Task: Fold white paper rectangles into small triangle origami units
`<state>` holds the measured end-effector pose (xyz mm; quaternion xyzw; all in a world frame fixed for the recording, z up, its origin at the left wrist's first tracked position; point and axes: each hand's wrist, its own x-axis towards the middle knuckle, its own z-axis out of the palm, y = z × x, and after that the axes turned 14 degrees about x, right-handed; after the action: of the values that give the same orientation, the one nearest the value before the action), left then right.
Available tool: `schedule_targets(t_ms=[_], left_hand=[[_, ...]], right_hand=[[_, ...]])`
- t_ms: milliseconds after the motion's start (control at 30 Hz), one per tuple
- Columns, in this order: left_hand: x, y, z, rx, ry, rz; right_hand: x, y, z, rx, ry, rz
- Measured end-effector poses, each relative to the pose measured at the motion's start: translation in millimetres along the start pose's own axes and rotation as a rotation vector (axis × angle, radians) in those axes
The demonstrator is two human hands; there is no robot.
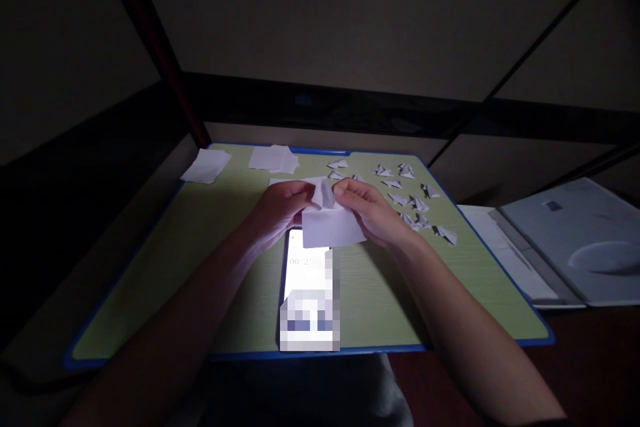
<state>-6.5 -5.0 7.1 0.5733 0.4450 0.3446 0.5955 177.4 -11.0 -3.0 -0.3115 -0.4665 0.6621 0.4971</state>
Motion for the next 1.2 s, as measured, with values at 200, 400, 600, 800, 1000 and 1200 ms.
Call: schedule_targets(t_ms=[200, 400, 600, 800, 1000, 1200], left_hand=[[1.0, -0.9, 1.3, 0.061, 0.051, 0.047], [0.7, -0.2, 3.1, 0.203, 0.088, 0.086], [3.0, -2.0, 1.3, 0.238, 0.071, 0.104], [2.6, -1.9, 1.5, 0.246, 0.067, 0.105], [4.3, -0.7, 4.0, 0.351, 0.133, 0.208], [4.0, -0.5, 5.5, 0.378, 0.186, 0.308]], right_hand=[[1.8, 0.9, -2.7, 0.012, -0.030, -0.090], [3.4, 4.5, -2.1, -0.051, 0.006, -0.065], [3.9, 2.5, -1.0, -0.028, -0.007, -0.048], [4.4, 2.6, 0.0, -0.009, -0.037, -0.108], [3.3, 4.2, 1.6, -0.106, -0.039, -0.154], [0.9, 0.8, 2.6, -0.230, -0.013, -0.181]])
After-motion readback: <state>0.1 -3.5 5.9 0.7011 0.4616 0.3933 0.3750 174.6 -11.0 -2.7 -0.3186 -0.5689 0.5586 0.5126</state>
